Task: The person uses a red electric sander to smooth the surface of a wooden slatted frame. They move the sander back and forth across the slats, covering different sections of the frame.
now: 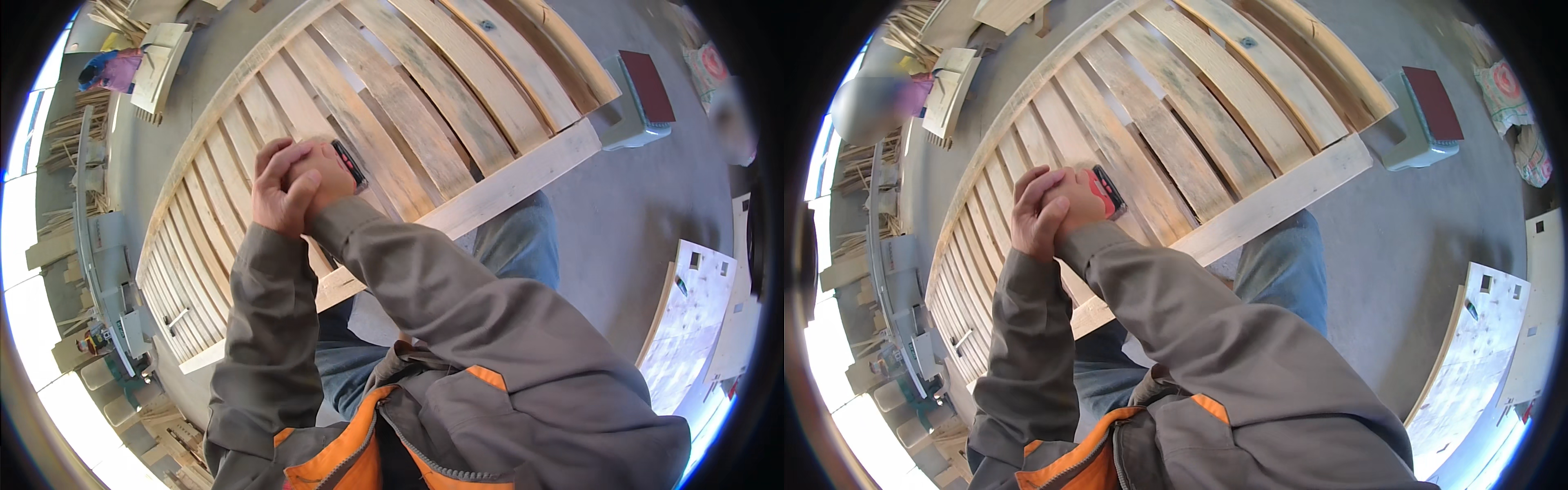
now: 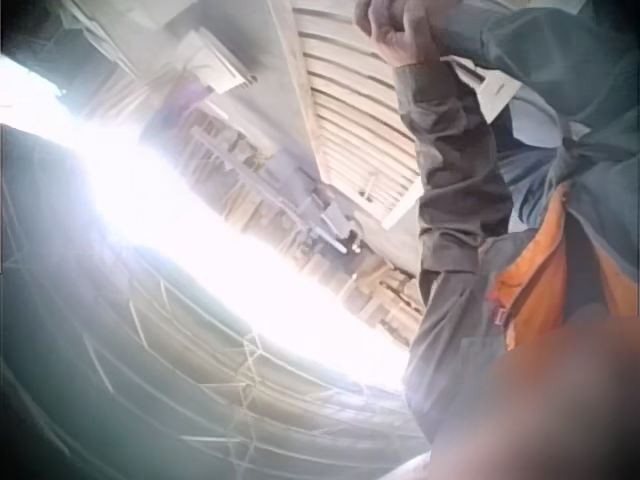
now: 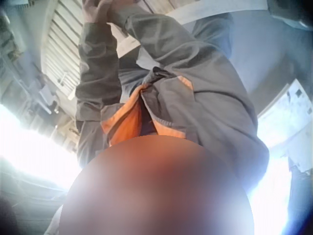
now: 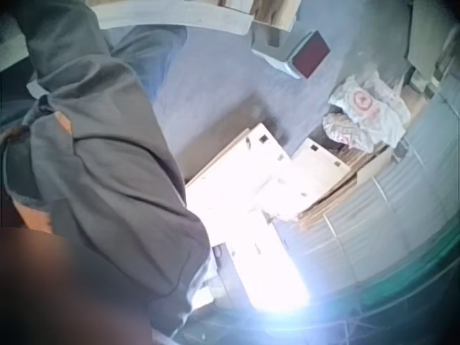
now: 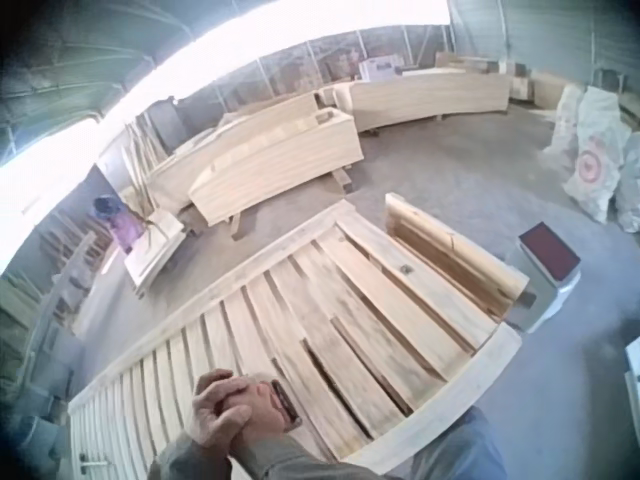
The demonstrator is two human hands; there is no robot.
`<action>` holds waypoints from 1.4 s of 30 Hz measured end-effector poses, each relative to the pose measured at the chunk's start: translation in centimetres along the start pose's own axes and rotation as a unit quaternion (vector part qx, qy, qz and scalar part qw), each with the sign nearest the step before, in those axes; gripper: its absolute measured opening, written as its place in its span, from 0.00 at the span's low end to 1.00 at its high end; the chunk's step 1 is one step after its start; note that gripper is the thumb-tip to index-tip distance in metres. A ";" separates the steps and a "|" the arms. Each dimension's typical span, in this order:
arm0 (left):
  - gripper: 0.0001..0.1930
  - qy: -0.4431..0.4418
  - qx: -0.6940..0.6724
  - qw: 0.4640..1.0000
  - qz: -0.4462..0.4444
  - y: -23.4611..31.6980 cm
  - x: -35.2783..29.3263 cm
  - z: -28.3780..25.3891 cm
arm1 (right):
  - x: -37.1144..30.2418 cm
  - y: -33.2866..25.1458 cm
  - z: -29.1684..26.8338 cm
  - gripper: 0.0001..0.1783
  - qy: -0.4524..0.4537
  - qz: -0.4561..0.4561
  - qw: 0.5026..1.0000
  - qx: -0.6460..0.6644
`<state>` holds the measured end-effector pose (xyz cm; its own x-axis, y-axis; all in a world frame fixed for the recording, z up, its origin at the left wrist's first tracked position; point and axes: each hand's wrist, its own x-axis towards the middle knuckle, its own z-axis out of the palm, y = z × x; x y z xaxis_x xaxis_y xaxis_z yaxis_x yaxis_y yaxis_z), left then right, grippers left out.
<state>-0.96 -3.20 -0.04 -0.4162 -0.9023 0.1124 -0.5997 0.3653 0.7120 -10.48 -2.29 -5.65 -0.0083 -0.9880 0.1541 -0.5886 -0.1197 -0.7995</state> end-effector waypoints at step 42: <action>0.27 -0.005 0.007 1.000 0.007 -0.8 6.8 -1.0 | 6.3 0.6 -1.8 0.20 0.005 0.030 0.999 0.016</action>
<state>-2.66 -9.81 0.87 -0.4312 -0.8949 0.1154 -0.6035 0.3811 0.7004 -12.35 -8.38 -4.08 -0.0509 -0.9925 0.1110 -0.5610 -0.0636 -0.8254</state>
